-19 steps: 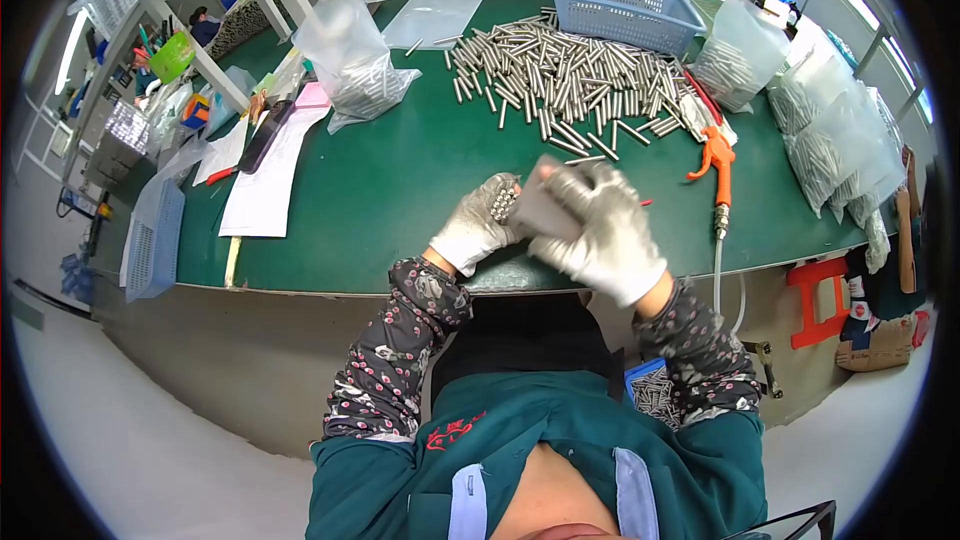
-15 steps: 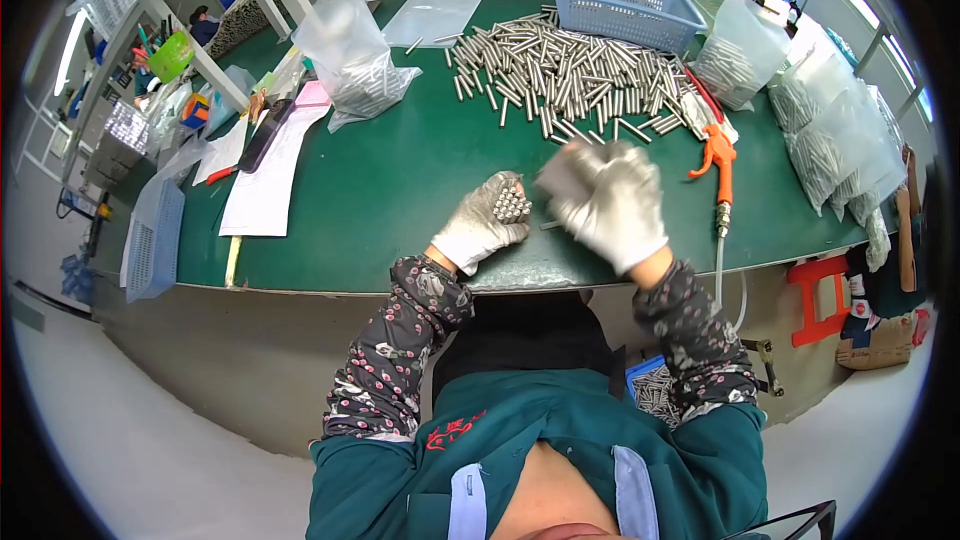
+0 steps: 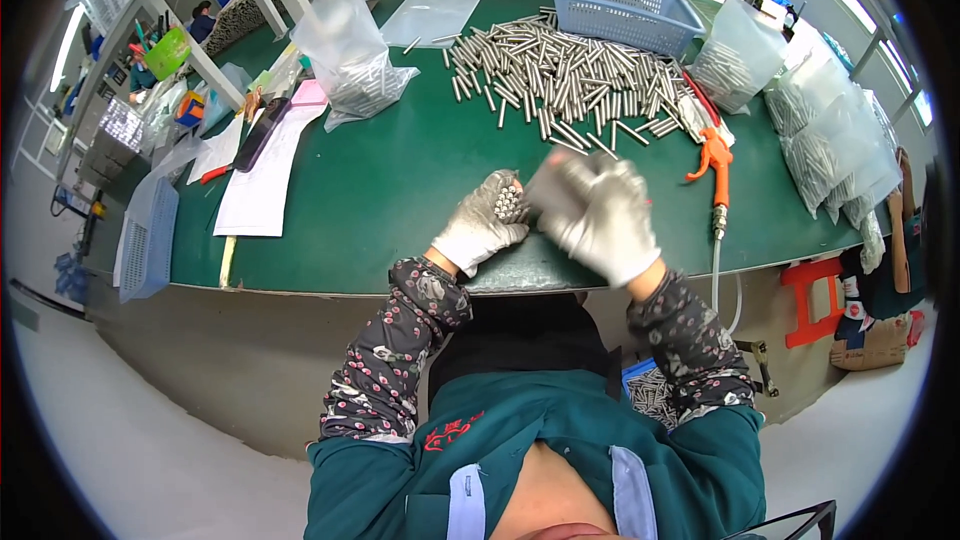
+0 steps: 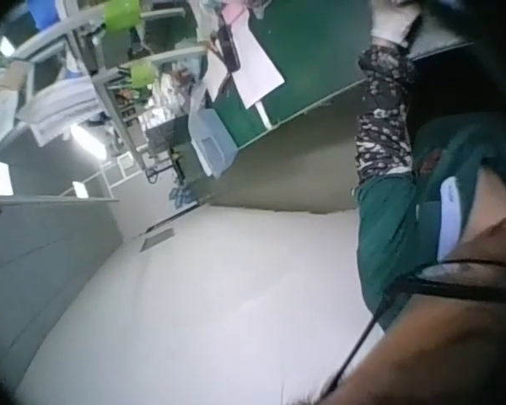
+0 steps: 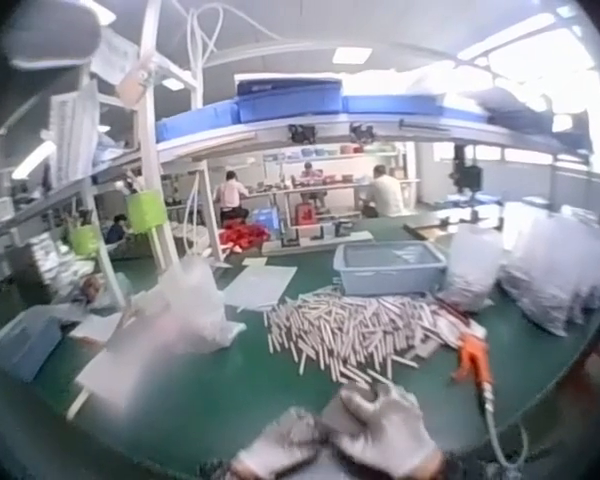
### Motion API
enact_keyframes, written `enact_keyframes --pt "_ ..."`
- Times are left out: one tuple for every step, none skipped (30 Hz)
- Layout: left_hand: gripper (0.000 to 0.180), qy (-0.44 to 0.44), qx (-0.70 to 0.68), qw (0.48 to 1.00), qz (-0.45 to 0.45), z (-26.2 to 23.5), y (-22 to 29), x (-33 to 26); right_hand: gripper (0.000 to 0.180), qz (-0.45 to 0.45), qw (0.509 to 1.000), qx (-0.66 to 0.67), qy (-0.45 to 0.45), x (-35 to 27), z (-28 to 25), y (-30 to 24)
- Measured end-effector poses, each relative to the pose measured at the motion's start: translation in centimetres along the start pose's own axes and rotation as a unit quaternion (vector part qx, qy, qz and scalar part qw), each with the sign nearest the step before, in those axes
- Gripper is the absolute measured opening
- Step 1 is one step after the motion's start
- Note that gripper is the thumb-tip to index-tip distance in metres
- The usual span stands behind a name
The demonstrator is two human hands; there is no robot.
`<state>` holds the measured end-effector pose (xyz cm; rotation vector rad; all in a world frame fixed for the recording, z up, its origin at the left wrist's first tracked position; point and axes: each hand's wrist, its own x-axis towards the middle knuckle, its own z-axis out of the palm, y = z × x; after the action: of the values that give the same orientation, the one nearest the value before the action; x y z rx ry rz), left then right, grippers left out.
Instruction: Sort, clean, and organize small metal tubes using an air gun, pliers, and a sanding block at a factory workbench.
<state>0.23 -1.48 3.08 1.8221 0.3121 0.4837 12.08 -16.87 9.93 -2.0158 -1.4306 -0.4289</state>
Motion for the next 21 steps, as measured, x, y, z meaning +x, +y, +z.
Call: enact_keyframes --pt "0.069 -0.002 0.015 1.0 -0.013 0.1 0.4 -0.1 0.046 0.058 0.996 -0.074 0.004 0.8 -0.4 1.6" --pt "0.072 -0.001 0.03 0.999 -0.025 0.1 0.6 0.0 0.045 0.112 0.983 -0.147 0.009 1.7 -0.8 2.2" --pt "0.083 -0.045 -0.001 0.997 -0.059 -0.2 -0.3 0.0 0.045 0.075 0.993 -0.073 0.052 1.3 -1.1 1.7" --pt "0.083 -0.041 0.0 0.998 -0.058 -0.3 -1.1 0.4 0.047 -0.007 0.999 -0.031 0.036 1.3 -0.9 0.8" --pt "0.088 -0.02 0.014 1.0 0.014 -0.4 -1.4 0.4 0.049 -0.078 0.997 -0.003 0.017 0.8 -0.4 -0.7" --pt "0.092 0.002 0.029 0.996 0.085 -0.4 -1.7 0.3 0.051 -0.149 0.988 0.026 -0.002 0.4 0.0 -1.8" --pt "0.101 0.017 0.058 0.997 0.051 -0.1 -2.0 0.2 0.052 -0.104 0.994 0.026 -0.037 0.7 0.4 -0.6" --pt "0.101 0.013 0.056 0.997 0.055 0.3 -0.9 0.3 0.05 -0.023 0.999 -0.022 -0.022 1.7 0.1 0.9" --pt "0.1 -0.021 -0.002 0.999 -0.032 0.4 0.9 0.3 0.048 0.001 0.998 -0.057 -0.003 2.2 -0.2 2.3" --pt "0.099 -0.056 -0.059 0.99 -0.118 0.6 1.9 0.3 0.046 0.026 0.995 -0.092 0.016 2.5 -0.5 3.2" --pt "0.101 -0.05 -0.098 0.988 -0.111 0.1 1.6 -0.2 0.043 -0.047 0.996 -0.069 0.042 2.4 -0.8 1.3" --pt "0.101 -0.049 -0.099 0.988 -0.111 -0.1 1.1 -0.3 0.041 -0.093 0.994 0.048 0.005 2.2 -1.1 -0.5" --pt "0.101 -0.029 -0.028 0.999 -0.003 -0.5 0.0 -0.3 0.04 -0.135 0.99 0.038 0.01 1.5 -0.9 -1.6" --pt "0.102 -0.01 0.045 0.993 0.104 -0.6 -0.7 -0.2 0.038 -0.175 0.984 0.028 0.015 1.0 -0.3 -1.9" --pt "0.104 -0.033 -0.234 0.97 -0.052 0.6 1.6 -0.3 0.037 -0.099 0.992 0.07 0.018 2.0 0.0 -0.1" --pt "0.104 -0.037 -0.234 0.97 -0.051 0.7 1.4 -0.2 0.036 -0.032 0.995 -0.085 0.048 2.7 -0.3 1.5" --pt "0.105 -0.058 -0.158 0.984 -0.067 0.4 0.9 -0.2 0.036 -0.048 0.989 -0.115 0.08 2.6 -0.8 1.9" --pt "0.107 -0.069 -0.079 0.991 -0.084 -0.1 0.0 -0.3 0.035 -0.07 0.982 -0.137 0.109 3.1 -1.3 1.2" --pt "0.109 -0.07 -0.116 0.989 -0.059 -0.5 -1.1 -0.2 0.036 -0.093 0.994 -0.013 0.052 3.0 -1.4 -0.4" --pt "0.109 -0.039 -0.06 0.997 0.024 -0.2 -0.6 0.2 0.037 -0.168 0.981 0.094 0.034 2.4 -0.5 -1.3" --pt "0.109 -0.034 -0.063 0.997 0.02 0.1 -0.5 0.3 0.037 -0.148 0.986 0.08 0.009 1.9 0.1 -0.8"
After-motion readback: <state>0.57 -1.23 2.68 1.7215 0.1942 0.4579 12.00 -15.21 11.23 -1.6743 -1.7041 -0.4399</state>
